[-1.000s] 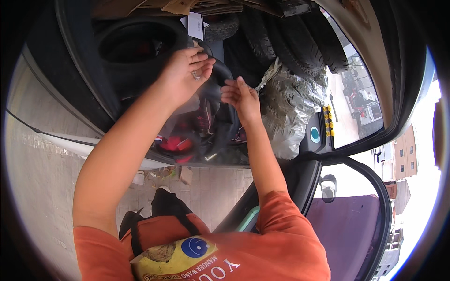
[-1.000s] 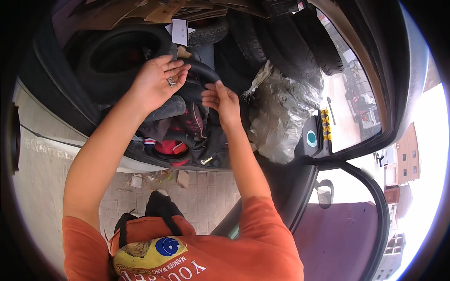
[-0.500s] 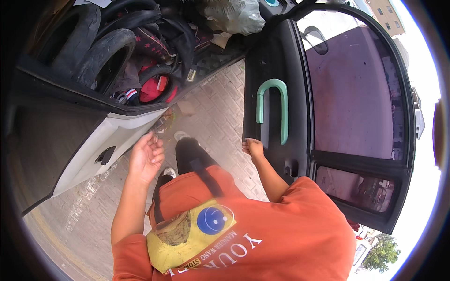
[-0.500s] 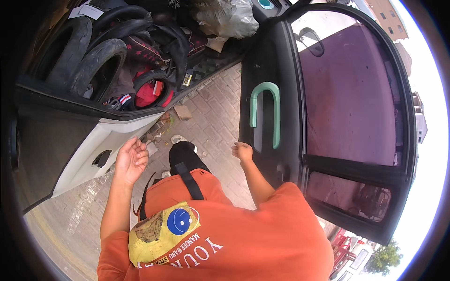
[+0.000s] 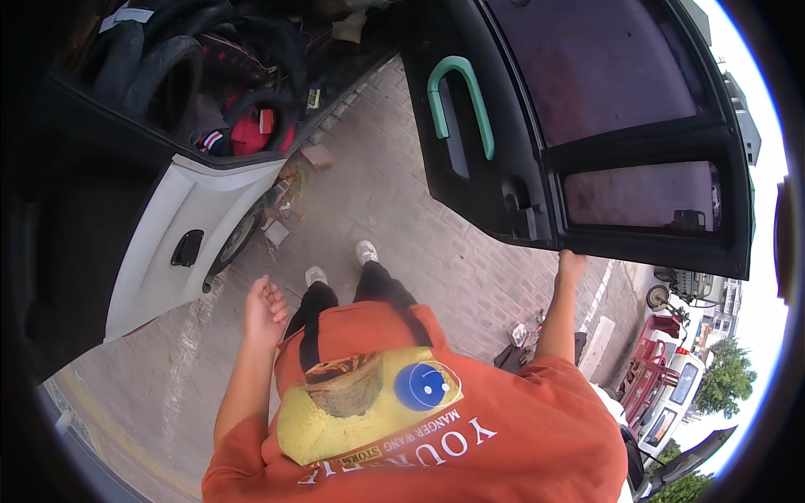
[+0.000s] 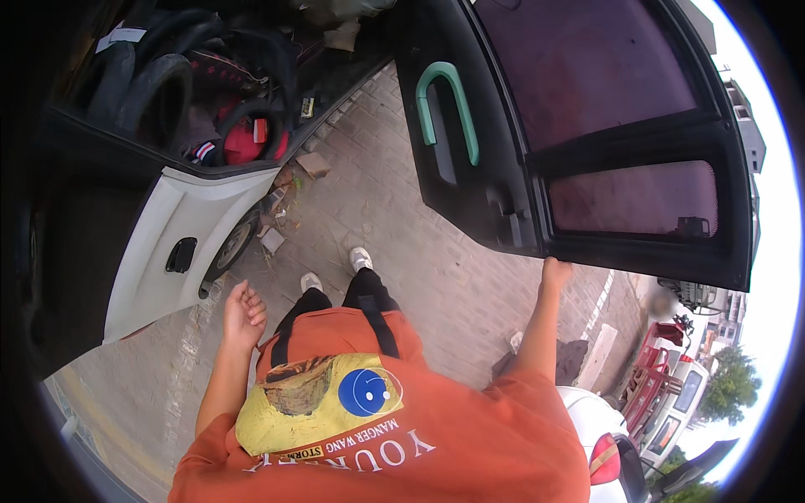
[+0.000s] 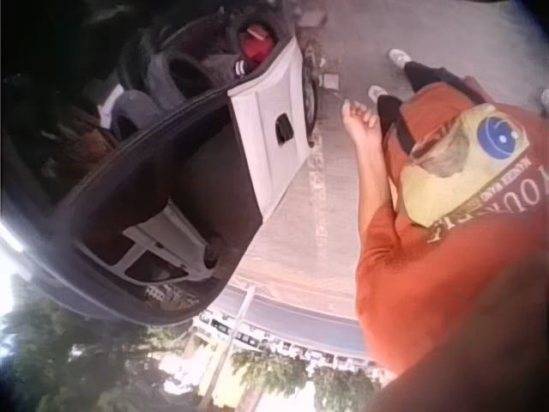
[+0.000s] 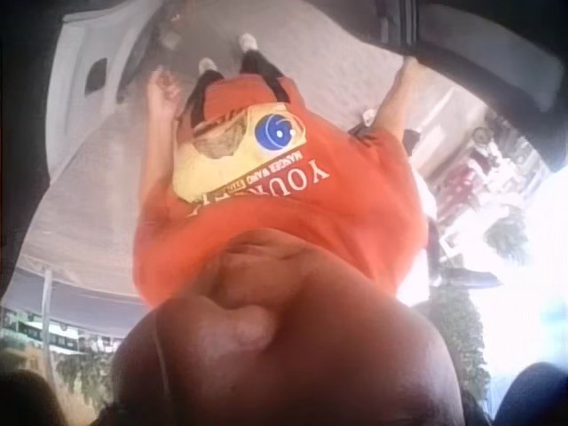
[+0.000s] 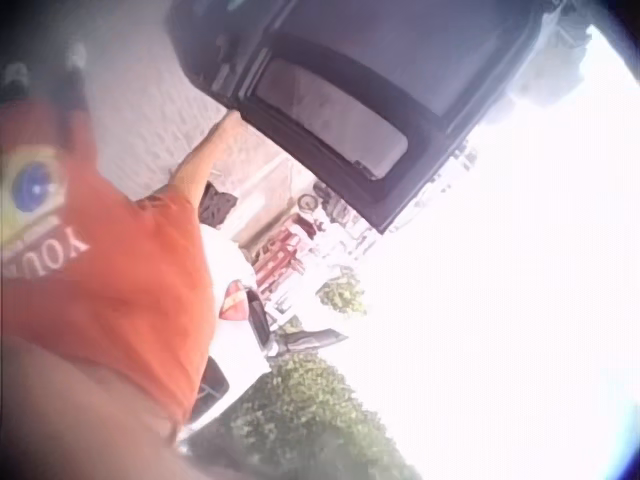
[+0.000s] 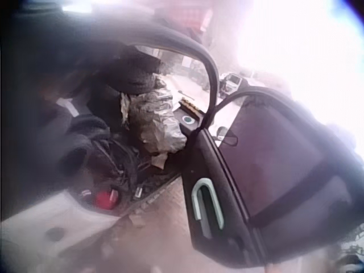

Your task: The person carries a hairdryer and a small black object from outside into a workshop, places them on a shelf, then picks up cardboard pieces and a long white box. They walk outside and load the cardboard and box into the trunk of a white car.

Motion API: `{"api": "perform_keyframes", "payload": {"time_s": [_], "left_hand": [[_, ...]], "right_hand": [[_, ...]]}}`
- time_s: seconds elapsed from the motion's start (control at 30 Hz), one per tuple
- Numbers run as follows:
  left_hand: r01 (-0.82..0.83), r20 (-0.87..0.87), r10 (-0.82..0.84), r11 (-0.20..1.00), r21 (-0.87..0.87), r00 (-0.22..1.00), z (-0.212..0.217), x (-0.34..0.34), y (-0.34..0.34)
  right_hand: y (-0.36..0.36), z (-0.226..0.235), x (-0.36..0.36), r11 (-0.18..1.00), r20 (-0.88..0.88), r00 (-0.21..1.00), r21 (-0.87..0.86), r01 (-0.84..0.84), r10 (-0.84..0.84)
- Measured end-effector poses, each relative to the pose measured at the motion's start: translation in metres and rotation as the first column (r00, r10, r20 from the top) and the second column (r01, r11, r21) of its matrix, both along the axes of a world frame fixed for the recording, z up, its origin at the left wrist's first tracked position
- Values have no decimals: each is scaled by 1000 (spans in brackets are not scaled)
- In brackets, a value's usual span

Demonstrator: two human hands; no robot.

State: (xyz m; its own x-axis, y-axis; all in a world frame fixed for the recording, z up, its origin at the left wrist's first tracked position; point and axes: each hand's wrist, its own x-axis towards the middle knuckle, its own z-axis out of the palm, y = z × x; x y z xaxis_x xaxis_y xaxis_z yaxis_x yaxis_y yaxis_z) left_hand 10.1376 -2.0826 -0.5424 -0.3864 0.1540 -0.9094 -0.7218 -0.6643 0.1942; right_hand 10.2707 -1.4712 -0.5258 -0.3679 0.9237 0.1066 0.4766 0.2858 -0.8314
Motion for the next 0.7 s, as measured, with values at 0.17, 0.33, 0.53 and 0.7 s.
{"api": "perform_keyframes", "payload": {"time_s": [0.17, 0.33, 0.53, 0.7], "left_hand": [[89, -85, -78, 988, 126, 993, 7, 5, 44], [99, -87, -84, 980, 175, 993, 10, 30, 53], [-98, -47, 96, 995, -35, 994, -20, 50, -23], [-239, -27, 238, 964, -113, 971, -58, 69, -79]], "right_hand": [[-34, 1, -16, 997, -76, 997, -76, 13, -19], [-70, 26, -24, 998, 110, 993, -45, 55, -50], [-209, 34, -43, 944, 96, 939, -75, -323, 329], [-333, 40, -94, 584, -69, 641, -347, -734, 765]]}}
